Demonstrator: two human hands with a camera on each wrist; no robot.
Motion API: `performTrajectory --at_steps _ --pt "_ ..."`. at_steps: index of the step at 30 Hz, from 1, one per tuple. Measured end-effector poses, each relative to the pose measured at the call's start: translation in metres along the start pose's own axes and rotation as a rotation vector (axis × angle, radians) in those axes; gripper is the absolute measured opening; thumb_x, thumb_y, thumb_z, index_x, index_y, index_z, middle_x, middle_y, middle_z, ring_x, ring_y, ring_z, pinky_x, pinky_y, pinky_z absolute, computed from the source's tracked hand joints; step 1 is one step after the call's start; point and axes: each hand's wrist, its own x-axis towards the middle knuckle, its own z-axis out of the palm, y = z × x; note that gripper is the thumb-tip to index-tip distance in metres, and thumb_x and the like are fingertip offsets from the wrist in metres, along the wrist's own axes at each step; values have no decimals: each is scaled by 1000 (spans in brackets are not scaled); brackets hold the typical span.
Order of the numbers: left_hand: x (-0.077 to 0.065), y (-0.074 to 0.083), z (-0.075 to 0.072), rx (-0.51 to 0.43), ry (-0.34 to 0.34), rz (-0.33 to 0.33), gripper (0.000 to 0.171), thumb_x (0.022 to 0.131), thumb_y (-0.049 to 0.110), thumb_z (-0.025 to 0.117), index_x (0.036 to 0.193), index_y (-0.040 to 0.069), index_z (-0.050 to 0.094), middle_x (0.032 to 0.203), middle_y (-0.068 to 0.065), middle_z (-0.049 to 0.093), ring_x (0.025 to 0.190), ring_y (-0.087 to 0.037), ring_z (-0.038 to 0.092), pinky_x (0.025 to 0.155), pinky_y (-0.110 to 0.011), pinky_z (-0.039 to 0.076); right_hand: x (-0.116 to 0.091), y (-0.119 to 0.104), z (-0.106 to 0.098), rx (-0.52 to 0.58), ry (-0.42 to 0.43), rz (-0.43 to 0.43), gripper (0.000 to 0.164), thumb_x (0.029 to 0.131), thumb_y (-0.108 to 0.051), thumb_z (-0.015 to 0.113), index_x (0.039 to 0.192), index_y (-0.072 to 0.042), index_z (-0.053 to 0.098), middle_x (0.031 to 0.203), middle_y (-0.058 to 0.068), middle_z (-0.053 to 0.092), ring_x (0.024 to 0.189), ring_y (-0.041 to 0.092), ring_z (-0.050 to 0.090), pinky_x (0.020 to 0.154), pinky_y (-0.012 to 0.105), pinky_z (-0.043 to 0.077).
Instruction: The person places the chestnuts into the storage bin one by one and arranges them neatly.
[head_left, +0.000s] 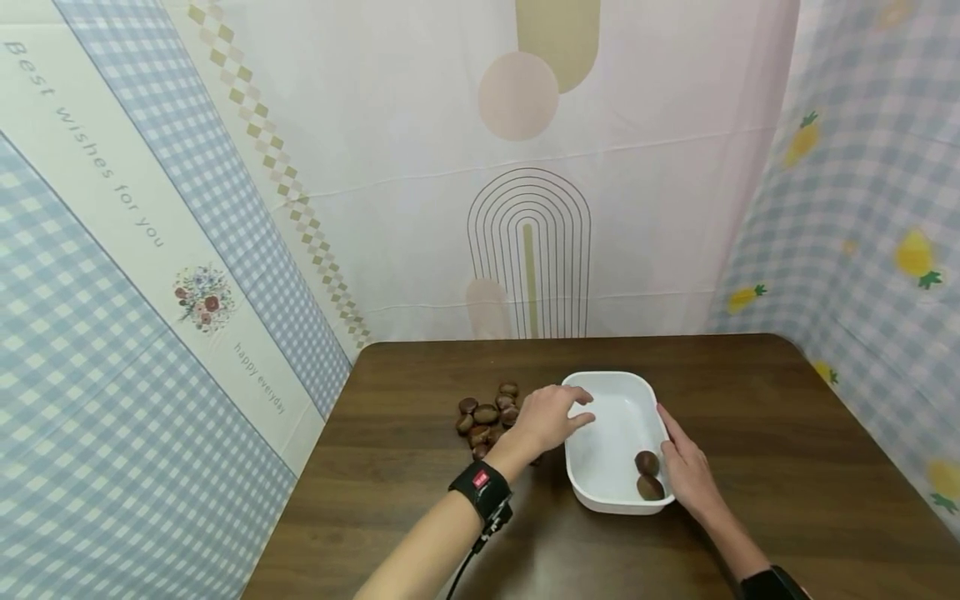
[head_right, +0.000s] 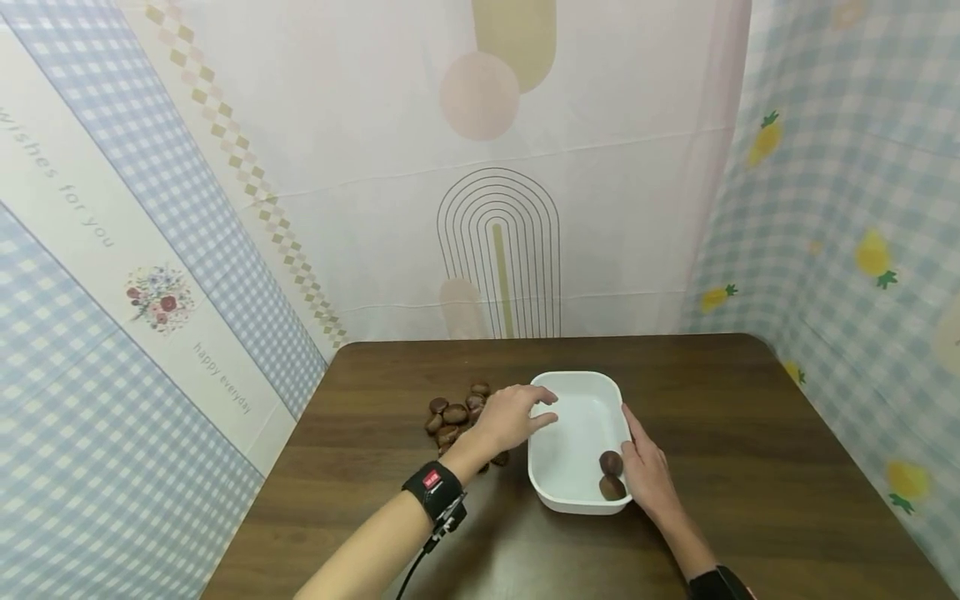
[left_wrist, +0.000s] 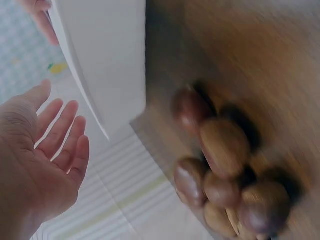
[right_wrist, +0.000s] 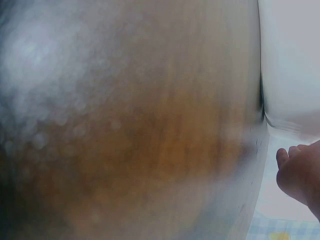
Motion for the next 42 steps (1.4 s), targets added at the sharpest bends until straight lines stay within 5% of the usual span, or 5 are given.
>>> performTrajectory --at_steps 17,29,42 --pt "-57 -65 -23 -39 88 13 33 102 38 74 129 20 75 122 5 76 103 -13 70 86 -35 58 1 3 -2 7 -4 1 59 111 -13 26 170 -10 20 171 26 21 154 53 22 119 72 23" --pt "-98 -93 -20 -55 106 -41 31 97 28 81 124 15 76 116 2 76 103 -17 72 84 -40 59 0 -1 -3 2 -23 23 60 112 -13 25 171 -10 17 172 25 19 155 52 22 119 71 24" --pt "-126 -112 -7 -23 109 -63 34 93 29 85 123 16 75 117 0 74 104 -21 70 87 -43 58 0 0 0 6 -13 8 59 112 -14 23 171 -9 18 172 24 21 155 51 23 119 70 25"
